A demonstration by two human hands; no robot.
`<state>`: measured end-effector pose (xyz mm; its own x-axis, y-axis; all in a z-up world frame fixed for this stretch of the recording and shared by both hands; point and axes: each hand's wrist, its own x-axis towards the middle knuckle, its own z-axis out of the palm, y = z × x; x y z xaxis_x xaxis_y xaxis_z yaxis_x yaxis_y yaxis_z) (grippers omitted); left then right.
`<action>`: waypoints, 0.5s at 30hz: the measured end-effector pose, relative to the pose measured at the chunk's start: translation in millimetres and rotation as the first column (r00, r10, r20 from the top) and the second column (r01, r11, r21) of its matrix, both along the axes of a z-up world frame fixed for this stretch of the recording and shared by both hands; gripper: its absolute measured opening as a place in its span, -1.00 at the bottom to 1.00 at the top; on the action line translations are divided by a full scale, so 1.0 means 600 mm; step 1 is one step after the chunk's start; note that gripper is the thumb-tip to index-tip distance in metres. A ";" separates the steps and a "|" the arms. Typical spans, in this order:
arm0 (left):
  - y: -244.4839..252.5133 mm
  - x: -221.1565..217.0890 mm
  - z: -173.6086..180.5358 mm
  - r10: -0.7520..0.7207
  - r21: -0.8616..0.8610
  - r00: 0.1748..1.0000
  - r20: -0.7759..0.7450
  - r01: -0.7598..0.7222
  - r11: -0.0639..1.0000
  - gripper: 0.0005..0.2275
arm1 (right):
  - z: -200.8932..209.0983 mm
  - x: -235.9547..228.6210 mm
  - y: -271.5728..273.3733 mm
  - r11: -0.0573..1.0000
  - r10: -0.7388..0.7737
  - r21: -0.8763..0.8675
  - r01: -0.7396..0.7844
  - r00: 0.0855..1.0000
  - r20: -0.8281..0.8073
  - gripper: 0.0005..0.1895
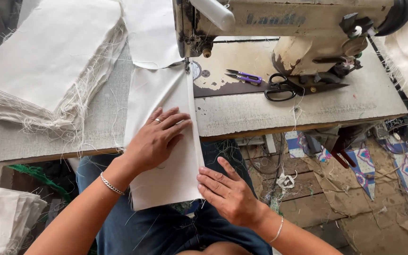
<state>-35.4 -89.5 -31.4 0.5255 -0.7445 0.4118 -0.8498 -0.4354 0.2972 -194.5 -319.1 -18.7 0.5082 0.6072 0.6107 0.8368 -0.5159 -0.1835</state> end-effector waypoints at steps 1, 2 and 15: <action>-0.003 0.000 0.001 0.003 -0.001 1.000 0.006 -0.003 1.000 -0.68 | 0.001 -0.002 -0.002 1.000 0.003 -0.001 -0.003 1.000 0.006 -0.66; -0.006 0.001 0.003 -0.004 0.002 1.000 0.012 0.004 1.000 -0.68 | 0.002 -0.004 -0.004 1.000 -0.015 -0.005 0.015 1.000 -0.009 -0.67; -0.012 -0.011 0.025 -0.114 0.113 0.993 0.019 0.111 0.987 -0.66 | 0.003 -0.012 0.002 0.990 -0.140 0.011 0.141 0.988 -0.064 -0.66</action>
<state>-42.3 -96.8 -16.6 0.4268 -0.8401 0.3347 -0.9016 -0.3662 0.2303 -201.5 -317.8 -16.9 0.6254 0.5182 0.5834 0.7430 -0.6239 -0.2422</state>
